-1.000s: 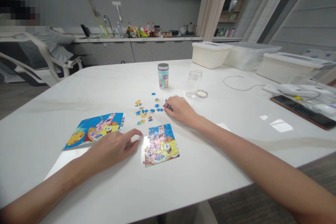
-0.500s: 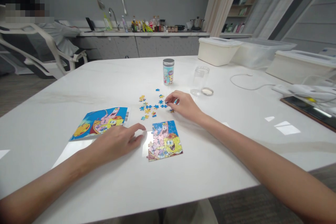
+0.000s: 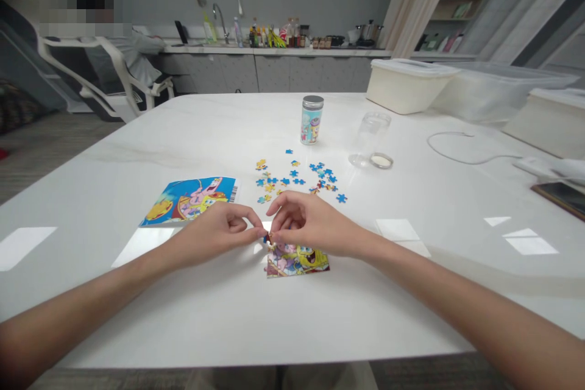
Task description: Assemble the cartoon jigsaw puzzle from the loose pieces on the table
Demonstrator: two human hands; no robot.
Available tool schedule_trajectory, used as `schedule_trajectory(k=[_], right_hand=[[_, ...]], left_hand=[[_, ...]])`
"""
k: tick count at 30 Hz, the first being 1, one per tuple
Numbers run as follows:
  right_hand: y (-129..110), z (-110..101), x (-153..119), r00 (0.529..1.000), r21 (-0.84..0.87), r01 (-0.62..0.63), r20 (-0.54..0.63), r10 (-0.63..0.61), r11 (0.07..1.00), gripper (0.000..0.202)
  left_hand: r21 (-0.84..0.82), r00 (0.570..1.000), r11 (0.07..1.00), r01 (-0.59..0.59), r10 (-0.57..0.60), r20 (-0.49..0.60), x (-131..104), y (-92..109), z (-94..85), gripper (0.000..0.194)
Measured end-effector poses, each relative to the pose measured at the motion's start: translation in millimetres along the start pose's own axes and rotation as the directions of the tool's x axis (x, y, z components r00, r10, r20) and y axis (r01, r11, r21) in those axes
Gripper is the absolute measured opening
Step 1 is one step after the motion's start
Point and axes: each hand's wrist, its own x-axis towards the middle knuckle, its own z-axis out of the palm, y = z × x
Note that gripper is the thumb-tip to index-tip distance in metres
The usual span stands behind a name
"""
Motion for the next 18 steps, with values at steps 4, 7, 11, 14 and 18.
schedule_trajectory(k=[4,7,11,14,18], right_hand=[[-1.9,-0.7,-1.7,1.0,-0.053,0.016,0.02,-0.015,0.998,0.019],[-3.3,-5.5,-2.1,0.999,-0.179,0.032,0.0,-0.033,0.983,0.013],[-1.7,-10.1,-1.1,0.999,-0.296,0.033,0.031,-0.025,0.955,0.009],[-0.2,-9.8,-0.8,0.998,-0.384,0.067,0.021,-0.064,0.921,0.007],[-1.6,-8.2,-1.4,0.994,-0.46,0.098,0.0,-0.11,0.882,0.008]], left_hand=[[-0.093,0.998,0.995,0.047,-0.042,0.048,0.8,-0.7,-1.1,0.02],[-0.081,0.996,0.994,0.07,-0.066,0.057,1.6,-2.1,-1.8,0.018],[-0.008,0.994,0.995,0.098,-0.097,0.045,1.6,-2.9,-0.7,0.019],[0.141,0.996,0.986,0.089,-0.084,-0.04,0.5,-2.6,0.9,0.023],[0.309,0.998,0.951,0.006,0.014,-0.064,-0.2,-2.5,2.1,0.029]])
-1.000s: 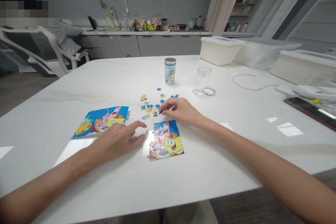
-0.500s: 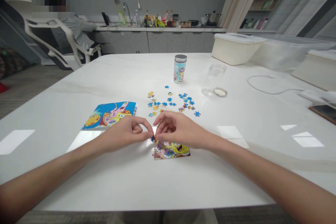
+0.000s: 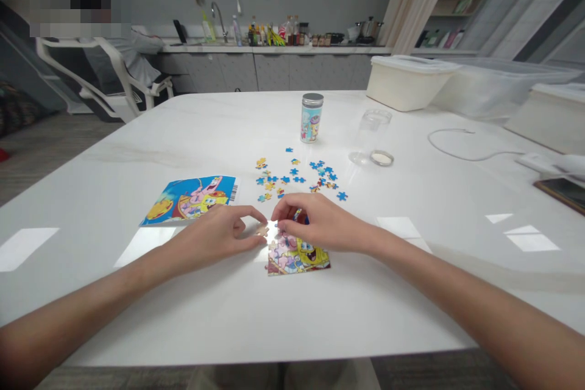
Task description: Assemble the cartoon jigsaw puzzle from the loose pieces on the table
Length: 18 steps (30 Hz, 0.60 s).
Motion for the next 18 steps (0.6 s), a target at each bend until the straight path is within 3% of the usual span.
schedule_trajectory(k=[10,18], right_hand=[[2.0,1.8,-0.9,1.0,-0.002,-0.015,0.021,0.015,1.0,0.011],[2.2,1.8,-0.7,0.998,0.054,-0.017,0.06,0.013,0.998,0.011]], left_hand=[[0.205,0.985,0.964,-0.168,0.172,0.0,-2.2,-4.6,3.8,0.023],[0.116,0.983,0.981,-0.156,0.166,-0.08,-1.6,-6.9,1.2,0.024]])
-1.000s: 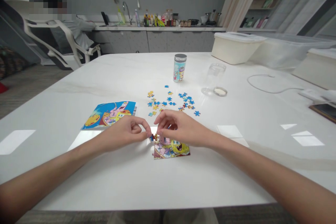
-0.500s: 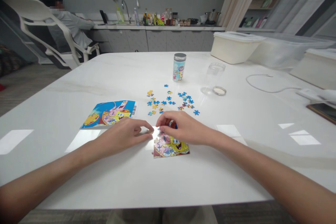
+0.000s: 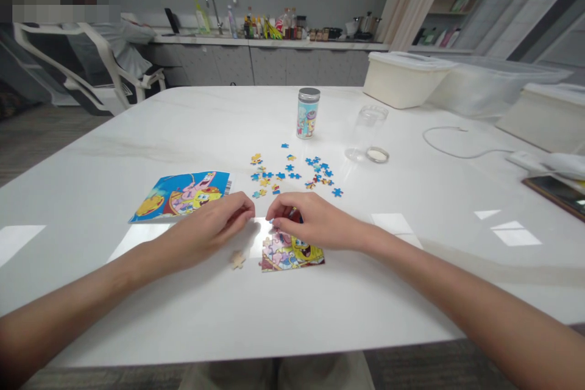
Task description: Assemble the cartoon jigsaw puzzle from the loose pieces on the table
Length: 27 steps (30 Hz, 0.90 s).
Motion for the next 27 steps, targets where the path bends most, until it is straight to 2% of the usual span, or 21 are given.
schedule_trajectory(k=[3,4,7,10,15,18,21,27], right_hand=[[0.8,0.0,0.0,1.0,-0.029,0.015,-0.012,-0.015,0.999,0.011],[1.0,0.1,0.0,1.0,-0.046,0.018,-0.02,-0.019,0.999,0.011],[1.8,0.2,-0.1,0.999,-0.076,0.016,-0.027,-0.018,0.997,0.01],[2.8,0.2,-0.2,1.0,-0.077,0.008,-0.017,-0.009,0.997,0.011],[3.2,-0.6,-0.4,0.999,-0.091,0.029,-0.024,-0.031,0.995,0.011],[3.1,-0.7,-0.3,1.0,-0.089,0.02,-0.017,-0.021,0.996,0.011],[3.5,-0.4,-0.3,1.0,-0.075,0.014,-0.011,-0.015,0.997,0.012],[3.0,-0.4,-0.6,0.999,-0.074,0.026,-0.021,-0.028,0.997,0.011]], left_hand=[[-0.031,0.992,0.997,-0.066,0.069,0.107,-2.4,0.1,-9.8,0.021],[-0.05,0.975,0.991,-0.124,0.131,0.181,-3.4,0.0,-13.1,0.019],[-0.151,0.885,0.957,-0.249,0.288,0.366,-5.8,-0.5,-19.4,0.02],[-0.193,0.852,0.947,-0.257,0.316,0.417,-5.9,-1.7,-20.1,0.013],[-0.159,0.882,0.955,-0.25,0.293,0.369,-4.8,-3.7,-18.2,0.005],[-0.116,0.924,0.965,-0.237,0.261,0.279,-4.7,-4.5,-18.1,0.015],[-0.105,0.951,0.977,-0.185,0.205,0.233,-4.7,-5.1,-19.4,0.014],[-0.113,0.939,0.98,-0.165,0.191,0.285,-4.1,-9.0,-22.0,0.01]])
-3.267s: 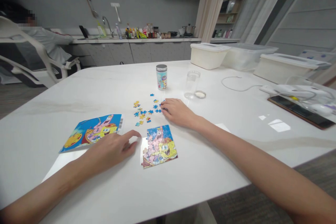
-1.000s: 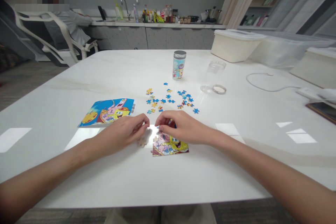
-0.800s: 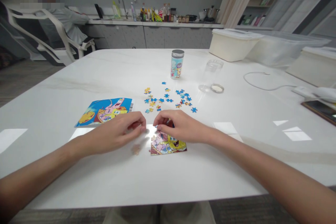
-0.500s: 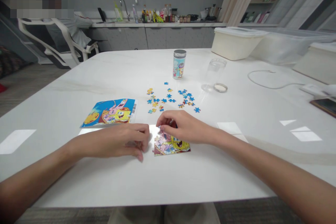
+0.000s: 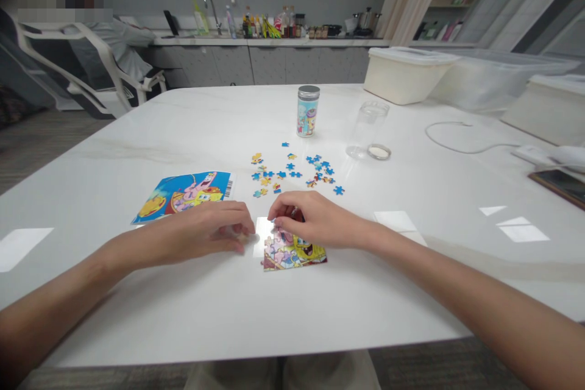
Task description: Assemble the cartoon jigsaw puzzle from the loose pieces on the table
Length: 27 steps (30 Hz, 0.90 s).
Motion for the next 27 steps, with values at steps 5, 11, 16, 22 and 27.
schedule_trajectory(k=[5,11,16,22,27], right_hand=[[-0.5,-0.6,0.1,1.0,-0.005,-0.002,0.0,0.002,1.0,0.012],[0.7,-0.6,0.2,1.0,-0.018,-0.01,0.005,0.01,1.0,0.013],[1.3,-0.1,0.1,1.0,-0.025,-0.006,0.003,0.006,1.0,0.014],[2.7,0.2,-0.2,1.0,-0.02,0.006,-0.002,-0.006,1.0,0.014],[1.2,-0.1,-0.2,1.0,-0.04,0.002,-0.011,-0.003,0.999,0.013]], left_hand=[[0.023,1.0,1.0,-0.021,0.022,-0.022,1.4,2.8,1.2,0.015],[-0.074,0.992,0.995,0.068,-0.075,-0.105,7.2,5.6,1.8,0.016],[-0.231,0.988,0.967,0.11,-0.131,-0.077,8.6,1.5,1.7,0.016],[-0.351,0.986,0.93,0.107,-0.146,-0.086,7.2,0.7,2.4,0.016],[-0.298,0.99,0.95,0.093,-0.12,-0.074,7.1,5.3,2.9,0.015]])
